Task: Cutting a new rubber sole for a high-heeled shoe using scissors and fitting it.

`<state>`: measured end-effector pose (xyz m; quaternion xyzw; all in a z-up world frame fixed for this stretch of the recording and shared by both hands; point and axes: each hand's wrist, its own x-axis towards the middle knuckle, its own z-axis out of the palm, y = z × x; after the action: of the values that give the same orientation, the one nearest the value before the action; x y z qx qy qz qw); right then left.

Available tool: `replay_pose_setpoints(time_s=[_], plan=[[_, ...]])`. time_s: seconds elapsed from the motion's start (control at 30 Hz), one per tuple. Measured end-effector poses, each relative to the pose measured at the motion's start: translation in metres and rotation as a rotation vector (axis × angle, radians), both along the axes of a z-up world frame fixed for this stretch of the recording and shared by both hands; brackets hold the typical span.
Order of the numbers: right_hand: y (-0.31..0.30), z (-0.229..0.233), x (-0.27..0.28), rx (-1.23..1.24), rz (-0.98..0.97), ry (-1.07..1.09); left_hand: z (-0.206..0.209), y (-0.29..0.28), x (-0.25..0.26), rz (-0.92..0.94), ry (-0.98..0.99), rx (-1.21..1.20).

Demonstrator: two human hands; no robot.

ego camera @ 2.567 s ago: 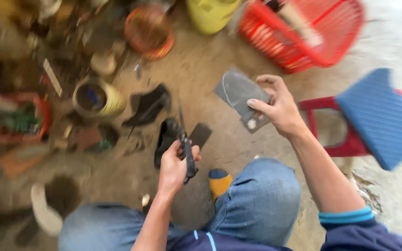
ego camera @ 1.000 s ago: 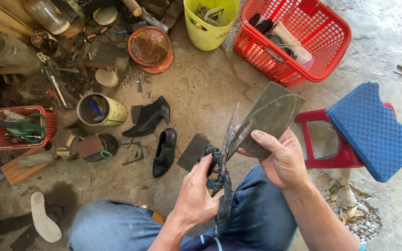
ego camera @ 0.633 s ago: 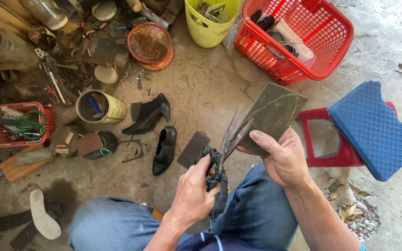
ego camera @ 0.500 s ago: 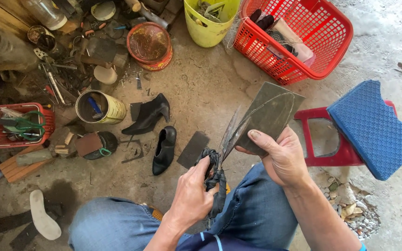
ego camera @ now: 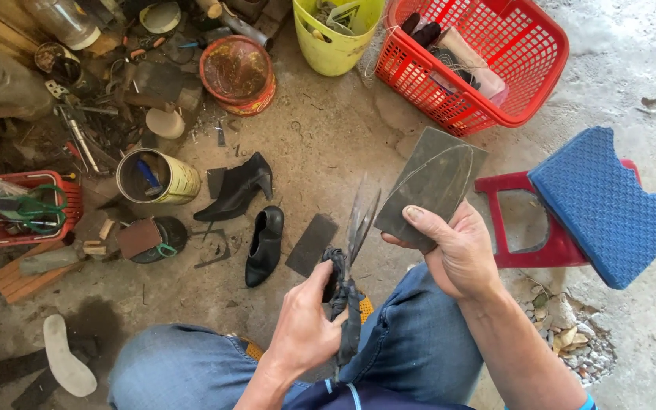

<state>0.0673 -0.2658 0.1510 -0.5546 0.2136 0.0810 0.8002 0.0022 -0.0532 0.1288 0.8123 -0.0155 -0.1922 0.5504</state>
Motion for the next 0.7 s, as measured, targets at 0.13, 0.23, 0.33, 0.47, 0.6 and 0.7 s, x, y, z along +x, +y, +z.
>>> replay_pose_setpoints(time_s=[0.13,0.23,0.33,0.47,0.6,0.7], plan=[[0.0,0.002,0.001,0.006,-0.006,0.028,0.01,0.001,0.003,-0.043,0.075,0.03],[0.0,-0.001,-0.001,-0.008,0.042,0.028,-0.004,0.0,0.0,-0.072,0.078,0.085],[0.002,0.002,0.0,-0.031,0.063,0.035,-0.007,-0.001,0.0,-0.092,0.118,0.124],[0.001,0.003,0.0,-0.06,0.087,0.042,-0.017,-0.002,-0.001,-0.101,0.126,0.134],[0.002,0.001,0.0,-0.085,0.078,0.046,-0.046,-0.002,-0.009,-0.133,0.049,0.154],[0.002,0.001,0.0,-0.092,0.076,0.049,-0.053,-0.002,-0.009,-0.126,0.003,0.152]])
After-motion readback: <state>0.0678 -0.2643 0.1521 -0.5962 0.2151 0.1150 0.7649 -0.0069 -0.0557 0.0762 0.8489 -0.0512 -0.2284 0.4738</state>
